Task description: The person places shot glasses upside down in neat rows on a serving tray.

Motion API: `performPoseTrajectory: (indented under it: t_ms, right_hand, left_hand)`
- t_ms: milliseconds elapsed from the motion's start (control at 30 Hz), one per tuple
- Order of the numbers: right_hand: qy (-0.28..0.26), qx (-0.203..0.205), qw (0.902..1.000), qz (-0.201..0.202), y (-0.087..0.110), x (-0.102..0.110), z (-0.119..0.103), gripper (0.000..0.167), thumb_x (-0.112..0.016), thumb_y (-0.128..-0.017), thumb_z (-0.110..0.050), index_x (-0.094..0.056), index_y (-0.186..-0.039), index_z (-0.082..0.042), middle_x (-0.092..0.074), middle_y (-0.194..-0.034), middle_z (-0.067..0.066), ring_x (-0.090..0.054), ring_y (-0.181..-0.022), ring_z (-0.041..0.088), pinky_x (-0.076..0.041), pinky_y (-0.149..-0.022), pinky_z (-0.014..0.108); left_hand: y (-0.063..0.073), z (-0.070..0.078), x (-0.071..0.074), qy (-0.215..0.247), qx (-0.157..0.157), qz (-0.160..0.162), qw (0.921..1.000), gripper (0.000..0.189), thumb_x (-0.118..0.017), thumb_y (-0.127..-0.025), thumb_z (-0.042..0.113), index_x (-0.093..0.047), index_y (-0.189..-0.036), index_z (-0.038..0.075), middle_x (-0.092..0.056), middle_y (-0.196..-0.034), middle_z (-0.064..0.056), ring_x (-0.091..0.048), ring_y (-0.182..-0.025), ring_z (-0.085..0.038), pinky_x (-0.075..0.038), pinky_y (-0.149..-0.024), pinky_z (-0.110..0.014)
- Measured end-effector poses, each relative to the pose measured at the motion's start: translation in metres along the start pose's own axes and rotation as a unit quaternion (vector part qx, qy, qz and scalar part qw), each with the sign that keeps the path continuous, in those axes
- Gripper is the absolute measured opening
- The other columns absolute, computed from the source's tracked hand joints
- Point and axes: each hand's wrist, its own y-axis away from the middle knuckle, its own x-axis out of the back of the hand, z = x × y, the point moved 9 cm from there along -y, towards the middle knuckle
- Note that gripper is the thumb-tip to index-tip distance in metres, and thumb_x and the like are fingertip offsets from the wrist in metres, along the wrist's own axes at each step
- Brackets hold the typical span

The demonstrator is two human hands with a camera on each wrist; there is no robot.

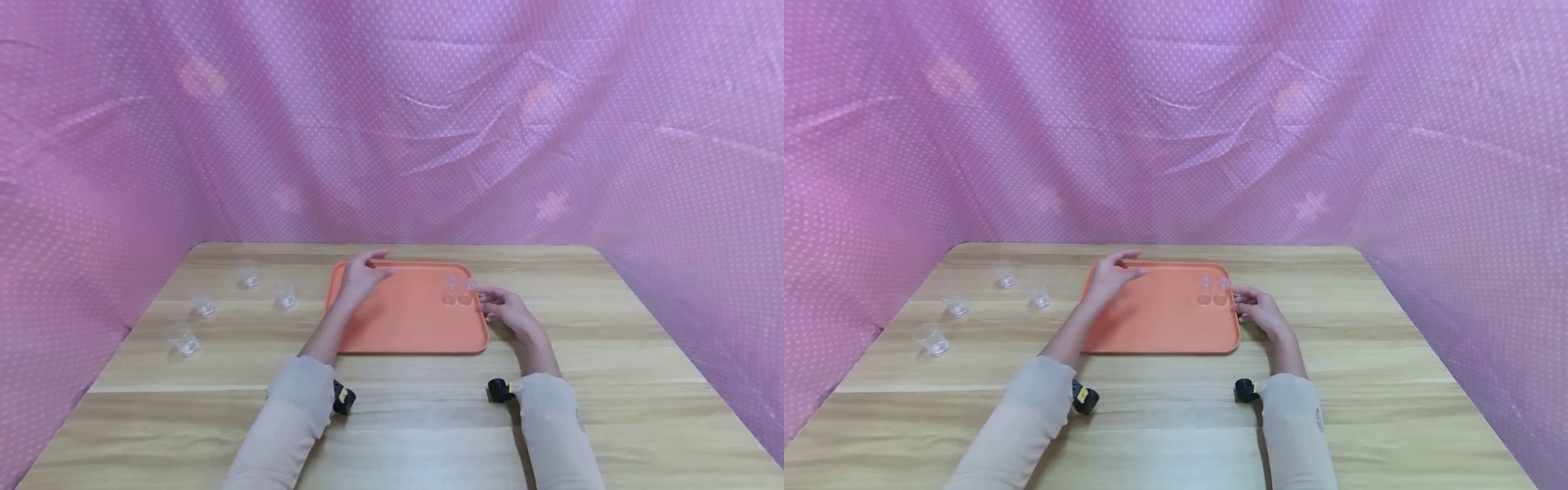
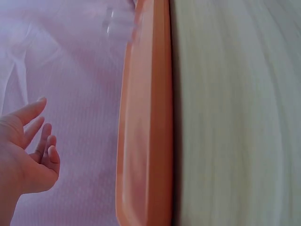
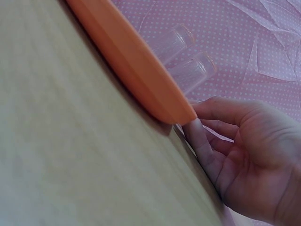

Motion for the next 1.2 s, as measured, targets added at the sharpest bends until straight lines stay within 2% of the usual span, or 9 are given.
performPoseTrajectory:
  t_ms: [200,400,533,667,733,833,933,1067,1200]
  right_hand:
    - [-0.005,0.000,1.0000,0.002,0.001,-0.001,-0.001,0.044,-0.053,-0.089,0.001,-0.041,-0.130,0.009,-0.050,-0.112,0.025,-0.057,-0.082,0.012,-0.050,-0.072,0.027]
    - [0.003,0.004,1.0000,0.004,-0.001,0.000,0.000,0.042,-0.053,-0.089,0.001,-0.043,-0.129,0.010,-0.052,-0.110,0.024,-0.057,-0.081,0.012,-0.050,-0.071,0.027]
    - [-0.001,0.010,0.9999,0.006,-0.002,0.000,0.000,0.042,-0.053,-0.088,0.002,-0.044,-0.128,0.010,-0.052,-0.108,0.025,-0.058,-0.080,0.012,-0.051,-0.071,0.027]
    - [-0.007,0.010,0.9999,0.008,-0.001,0.001,0.000,0.042,-0.054,-0.087,0.003,-0.044,-0.127,0.010,-0.052,-0.107,0.024,-0.058,-0.079,0.012,-0.051,-0.071,0.027]
    - [-0.008,0.009,0.9999,0.009,-0.001,0.001,0.000,0.042,-0.054,-0.087,0.003,-0.045,-0.127,0.010,-0.052,-0.108,0.025,-0.058,-0.079,0.012,-0.051,-0.071,0.027]
    - [-0.003,0.010,0.9999,0.007,0.000,0.001,0.000,0.042,-0.054,-0.087,0.003,-0.044,-0.127,0.010,-0.052,-0.108,0.025,-0.058,-0.080,0.012,-0.051,-0.071,0.027]
    - [-0.001,0.010,0.9999,0.009,-0.001,0.001,0.000,0.042,-0.054,-0.087,0.002,-0.044,-0.128,0.010,-0.052,-0.108,0.024,-0.058,-0.079,0.012,-0.051,-0.070,0.027]
    - [-0.006,0.010,0.9999,0.008,-0.002,0.001,0.000,0.042,-0.053,-0.088,0.002,-0.044,-0.128,0.010,-0.053,-0.107,0.024,-0.058,-0.078,0.011,-0.051,-0.069,0.026]
    - [-0.007,0.009,0.9999,0.005,-0.002,0.000,0.000,0.042,-0.053,-0.088,0.002,-0.043,-0.128,0.010,-0.052,-0.108,0.024,-0.057,-0.078,0.010,-0.051,-0.069,0.026]
  left_hand:
    - [0.005,-0.020,0.049,0.009,0.013,0.053,0.9984,0.040,-0.075,-0.076,0.010,-0.063,-0.113,0.002,-0.061,-0.110,-0.015,-0.052,-0.097,-0.030,-0.043,-0.073,-0.034]
    - [0.014,-0.039,0.093,0.010,0.055,0.107,0.9927,0.041,-0.073,-0.078,0.018,-0.062,-0.115,0.006,-0.058,-0.104,-0.016,-0.048,-0.094,-0.023,-0.040,-0.070,-0.031]
    - [0.019,-0.052,0.118,0.009,0.071,0.128,0.9892,0.042,-0.072,-0.079,0.017,-0.061,-0.118,0.007,-0.057,-0.109,-0.012,-0.047,-0.095,-0.021,-0.041,-0.071,-0.030]
    - [0.027,-0.064,0.140,-0.002,0.080,0.141,0.9867,0.044,-0.070,-0.080,0.014,-0.058,-0.122,0.006,-0.054,-0.119,-0.013,-0.045,-0.102,-0.025,-0.040,-0.076,-0.032]
    - [0.031,-0.073,0.150,-0.009,0.095,0.144,0.9850,0.046,-0.070,-0.081,0.016,-0.056,-0.124,0.008,-0.051,-0.123,-0.012,-0.043,-0.107,-0.026,-0.039,-0.079,-0.033]
    - [0.037,-0.087,0.161,-0.008,0.115,0.141,0.9832,0.051,-0.071,-0.081,0.021,-0.053,-0.128,0.009,-0.048,-0.127,-0.009,-0.041,-0.112,-0.027,-0.038,-0.083,-0.035]
    - [0.041,-0.096,0.166,0.005,0.124,0.125,0.9844,0.057,-0.070,-0.082,0.023,-0.048,-0.132,0.008,-0.044,-0.132,-0.011,-0.037,-0.116,-0.030,-0.036,-0.089,-0.039]
    - [0.045,-0.107,0.166,0.022,0.134,0.096,0.9862,0.063,-0.069,-0.082,0.024,-0.041,-0.136,0.005,-0.038,-0.136,-0.014,-0.033,-0.120,-0.034,-0.032,-0.095,-0.044]
    - [0.044,-0.116,0.161,0.020,0.135,0.065,0.9886,0.066,-0.069,-0.083,0.021,-0.037,-0.137,0.001,-0.037,-0.136,-0.019,-0.035,-0.120,-0.036,-0.032,-0.097,-0.046]
